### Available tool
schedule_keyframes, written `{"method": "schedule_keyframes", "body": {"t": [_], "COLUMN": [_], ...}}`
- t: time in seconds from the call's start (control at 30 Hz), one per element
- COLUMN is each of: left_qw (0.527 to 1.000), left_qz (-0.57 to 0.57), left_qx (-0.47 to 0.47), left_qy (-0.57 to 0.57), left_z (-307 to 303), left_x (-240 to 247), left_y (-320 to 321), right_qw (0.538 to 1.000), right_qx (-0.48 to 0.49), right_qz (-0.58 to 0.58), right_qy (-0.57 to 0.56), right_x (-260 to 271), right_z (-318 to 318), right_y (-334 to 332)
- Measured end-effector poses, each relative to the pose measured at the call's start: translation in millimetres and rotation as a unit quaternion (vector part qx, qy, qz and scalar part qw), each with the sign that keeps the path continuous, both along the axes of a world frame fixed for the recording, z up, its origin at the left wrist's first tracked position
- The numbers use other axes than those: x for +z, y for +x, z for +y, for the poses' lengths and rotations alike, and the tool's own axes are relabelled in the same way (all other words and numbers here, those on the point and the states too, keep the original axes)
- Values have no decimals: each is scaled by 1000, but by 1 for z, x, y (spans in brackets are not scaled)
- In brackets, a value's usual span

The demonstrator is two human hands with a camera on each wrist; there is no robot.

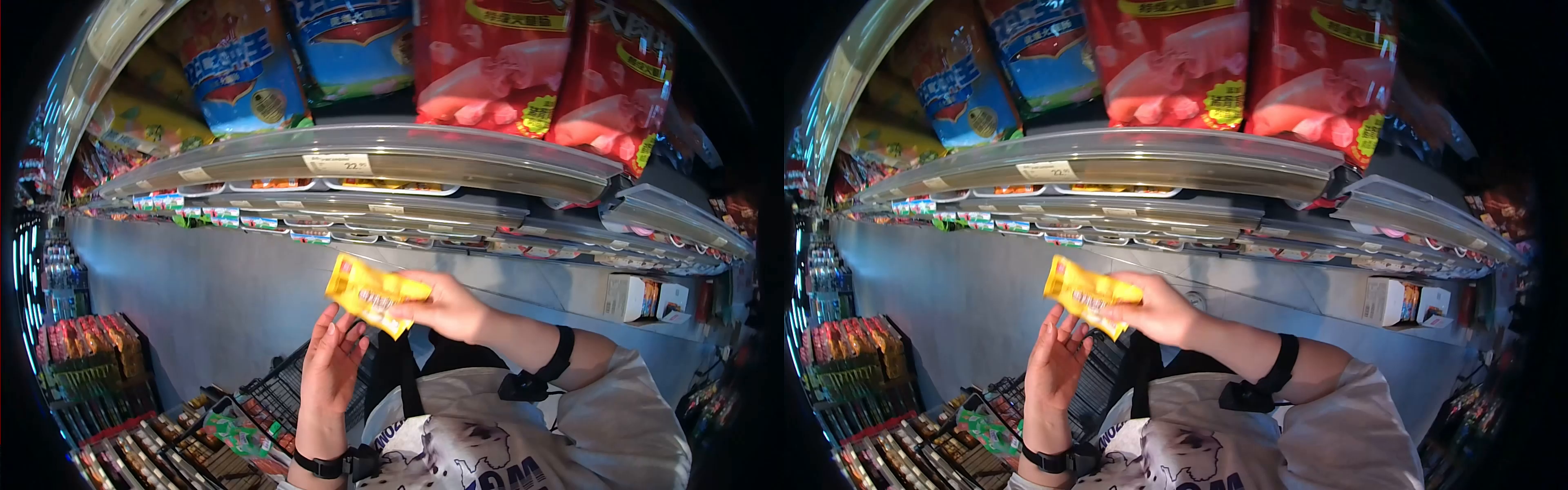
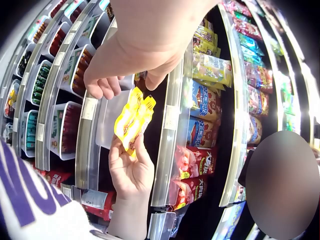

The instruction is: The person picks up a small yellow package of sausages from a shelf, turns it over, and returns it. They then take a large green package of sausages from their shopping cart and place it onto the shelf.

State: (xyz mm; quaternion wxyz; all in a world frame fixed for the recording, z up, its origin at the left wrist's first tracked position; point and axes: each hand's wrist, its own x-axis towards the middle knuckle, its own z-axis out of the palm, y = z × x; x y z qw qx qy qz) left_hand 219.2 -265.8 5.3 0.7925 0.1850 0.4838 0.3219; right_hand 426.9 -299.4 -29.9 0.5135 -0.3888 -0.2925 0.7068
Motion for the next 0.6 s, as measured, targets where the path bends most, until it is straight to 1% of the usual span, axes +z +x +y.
{"method": "schedule_keyframes", "body": {"t": [0.07, 0.1, 0.17, 0.3, 0.37, 0.4, 0.43, 0.5, 0.57, 0.6], "left_qw": [1000, 1000, 999, 998, 997, 997, 996, 995, 994, 993], "left_qz": [2, 6, 2, -19, -25, -31, -35, -54, -63, -68], "left_qx": [15, 23, 34, 57, 64, 68, 71, 77, 81, 83], "left_qy": [-9, -16, -21, -30, -31, -31, -34, -41, -44, -43], "left_z": [-2, -4, -7, -10, -8, -6, -5, 0, 4, 6], "left_x": [-1, -2, -6, -10, -13, -15, -17, -21, -21, -21], "left_y": [-5, -9, -18, -35, -45, -49, -53, -64, -76, -84], "right_qw": [1000, 998, 996, 996, 993, 990, 990, 984, 979, 961], "right_qx": [-31, -51, -47, -38, -77, -113, -110, -172, -198, -259], "right_qz": [1, 43, 39, -7, -70, -72, -77, -25, -51, -94], "right_qy": [-2, -10, -63, -78, -53, -42, -43, -30, -29, -22], "right_x": [3, 7, 5, 17, 18, 16, 18, 29, 21, 9], "right_z": [8, 11, 17, 29, 34, 39, 43, 57, 70, 75], "right_y": [8, 11, 17, 19, 19, 20, 23, 30, 46, 54]}}
